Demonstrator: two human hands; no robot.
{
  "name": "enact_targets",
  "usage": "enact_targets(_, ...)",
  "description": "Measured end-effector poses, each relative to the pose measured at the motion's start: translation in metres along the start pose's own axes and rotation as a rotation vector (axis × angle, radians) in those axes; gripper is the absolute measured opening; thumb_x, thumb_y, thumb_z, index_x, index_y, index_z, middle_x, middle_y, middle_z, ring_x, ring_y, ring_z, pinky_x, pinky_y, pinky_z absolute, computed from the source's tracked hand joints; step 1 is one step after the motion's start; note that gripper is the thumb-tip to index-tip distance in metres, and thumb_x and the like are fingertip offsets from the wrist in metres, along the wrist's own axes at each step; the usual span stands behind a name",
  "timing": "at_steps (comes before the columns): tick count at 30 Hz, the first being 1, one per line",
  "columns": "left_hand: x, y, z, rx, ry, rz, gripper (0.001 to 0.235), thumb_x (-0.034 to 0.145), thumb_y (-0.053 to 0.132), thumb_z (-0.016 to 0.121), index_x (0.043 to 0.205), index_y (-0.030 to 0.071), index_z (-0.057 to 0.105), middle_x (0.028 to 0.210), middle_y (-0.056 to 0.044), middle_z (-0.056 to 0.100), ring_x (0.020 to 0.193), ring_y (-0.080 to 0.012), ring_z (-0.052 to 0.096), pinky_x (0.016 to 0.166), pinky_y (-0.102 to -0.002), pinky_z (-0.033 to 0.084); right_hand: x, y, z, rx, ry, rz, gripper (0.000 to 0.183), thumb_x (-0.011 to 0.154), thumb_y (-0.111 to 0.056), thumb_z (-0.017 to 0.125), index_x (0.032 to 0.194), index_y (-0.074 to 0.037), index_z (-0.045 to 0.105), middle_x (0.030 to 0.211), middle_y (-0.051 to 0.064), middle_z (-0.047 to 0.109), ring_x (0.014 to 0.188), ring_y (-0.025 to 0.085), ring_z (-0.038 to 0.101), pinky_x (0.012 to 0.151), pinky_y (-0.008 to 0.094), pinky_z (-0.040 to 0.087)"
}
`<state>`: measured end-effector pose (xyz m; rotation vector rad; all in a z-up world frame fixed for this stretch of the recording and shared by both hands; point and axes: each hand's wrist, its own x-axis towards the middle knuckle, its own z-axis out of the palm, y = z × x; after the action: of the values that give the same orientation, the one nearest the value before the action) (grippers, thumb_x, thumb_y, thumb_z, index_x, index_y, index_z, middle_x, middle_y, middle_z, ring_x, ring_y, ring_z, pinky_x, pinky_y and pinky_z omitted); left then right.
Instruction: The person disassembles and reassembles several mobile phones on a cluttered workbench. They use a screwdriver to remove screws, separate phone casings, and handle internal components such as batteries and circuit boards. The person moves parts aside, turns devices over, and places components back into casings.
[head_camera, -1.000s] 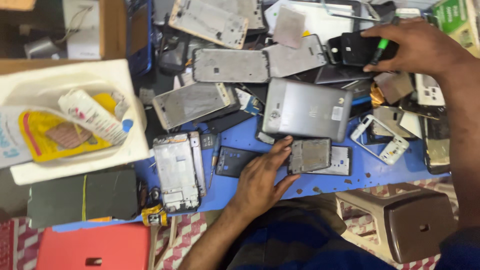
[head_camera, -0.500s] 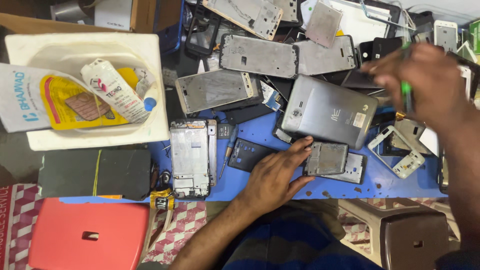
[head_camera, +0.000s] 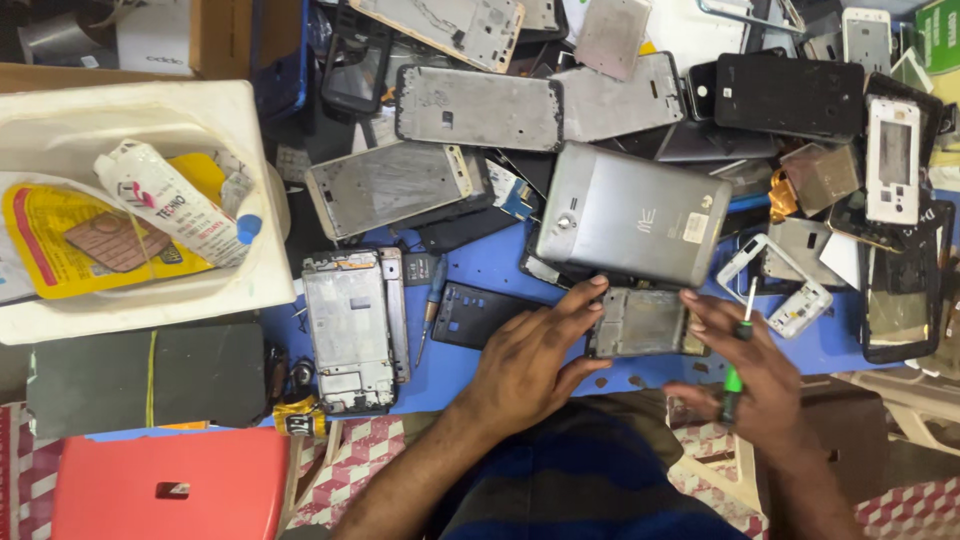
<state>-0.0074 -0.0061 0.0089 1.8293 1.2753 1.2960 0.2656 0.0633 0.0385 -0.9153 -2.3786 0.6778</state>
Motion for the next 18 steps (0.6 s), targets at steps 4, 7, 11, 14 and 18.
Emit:
enact_targets(4, 0.003, 0.000, 0.001, -0.025, -0.053, 0.049, 0.062, 0.094, 0.022, 0.080, 0.142, 0.004, 0.045, 0.156, -0.014, 0.052, 0.121, -0.0307, 0.070, 0.095, -0.039, 0.056, -0.013, -0.004, 0.017, 0.026, 0.053, 0.035, 0.075, 0.064, -0.029, 0.090, 0.128, -0.005, 0.057, 0.143, 0.023, 0.058, 0.137, 0.042, 0.055, 0.117, 0.054, 0.044)
enact_targets(7, 0.004, 0.002, 0.000, -0.028, -0.110, 0.064, 0.059, 0.093, 0.022, 0.081, 0.139, 0.005, 0.048, 0.155, -0.012, 0.054, 0.123, -0.0285, 0.070, 0.094, -0.038, 0.057, -0.016, -0.001, 0.024, 0.011, 0.083, 0.033, 0.071, 0.066, -0.023, 0.092, 0.124, -0.005, 0.057, 0.142, 0.023, 0.059, 0.133, 0.042, 0.058, 0.113, 0.052, 0.048)
enact_targets(11, 0.008, 0.005, -0.002, -0.029, -0.124, 0.040, 0.057, 0.091, 0.022, 0.082, 0.136, 0.005, 0.050, 0.154, -0.011, 0.056, 0.118, -0.0274, 0.071, 0.091, -0.036, 0.058, -0.016, 0.006, 0.026, 0.021, 0.116, -0.011, 0.069, 0.067, -0.023, 0.094, 0.124, -0.005, 0.058, 0.138, 0.023, 0.061, 0.127, 0.039, 0.063, 0.105, 0.048, 0.054)
enact_targets(14, 0.010, 0.004, 0.000, 0.016, -0.088, 0.078, 0.060, 0.091, 0.022, 0.083, 0.136, 0.004, 0.049, 0.154, -0.011, 0.055, 0.120, -0.0287, 0.071, 0.092, -0.037, 0.058, -0.017, 0.009, 0.028, 0.065, 0.133, -0.016, 0.068, 0.067, -0.023, 0.094, 0.123, -0.005, 0.059, 0.135, 0.022, 0.063, 0.124, 0.038, 0.064, 0.103, 0.047, 0.056)
enact_targets(18, 0.011, 0.003, 0.001, 0.055, -0.119, 0.064, 0.059, 0.091, 0.021, 0.083, 0.136, 0.004, 0.049, 0.153, -0.012, 0.055, 0.118, -0.0281, 0.071, 0.089, -0.036, 0.057, -0.016, 0.014, 0.030, 0.107, 0.133, -0.031, 0.068, 0.067, -0.024, 0.094, 0.123, -0.005, 0.061, 0.135, 0.023, 0.063, 0.123, 0.039, 0.065, 0.100, 0.046, 0.057)
